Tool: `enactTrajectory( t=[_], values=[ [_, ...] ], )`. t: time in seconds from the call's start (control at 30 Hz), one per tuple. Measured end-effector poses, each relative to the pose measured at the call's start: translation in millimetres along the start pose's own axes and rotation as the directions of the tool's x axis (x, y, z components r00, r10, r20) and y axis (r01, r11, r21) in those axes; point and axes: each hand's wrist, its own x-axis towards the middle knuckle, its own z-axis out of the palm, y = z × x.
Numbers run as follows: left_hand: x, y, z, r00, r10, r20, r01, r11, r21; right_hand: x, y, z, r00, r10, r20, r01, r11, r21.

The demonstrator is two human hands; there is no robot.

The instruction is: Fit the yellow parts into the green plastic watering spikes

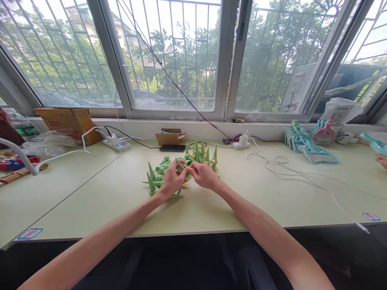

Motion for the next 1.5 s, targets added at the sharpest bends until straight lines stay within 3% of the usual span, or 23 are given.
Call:
enactTrajectory(
  t=[1.5],
  values=[
    [1.3,-4.0,0.7,1.000,0.011,0.005,-0.011,0.999,0.037,0.5,-0.3,0.6,0.998,0.066,0.022,-0.066,0.998,-0.017]
  ],
)
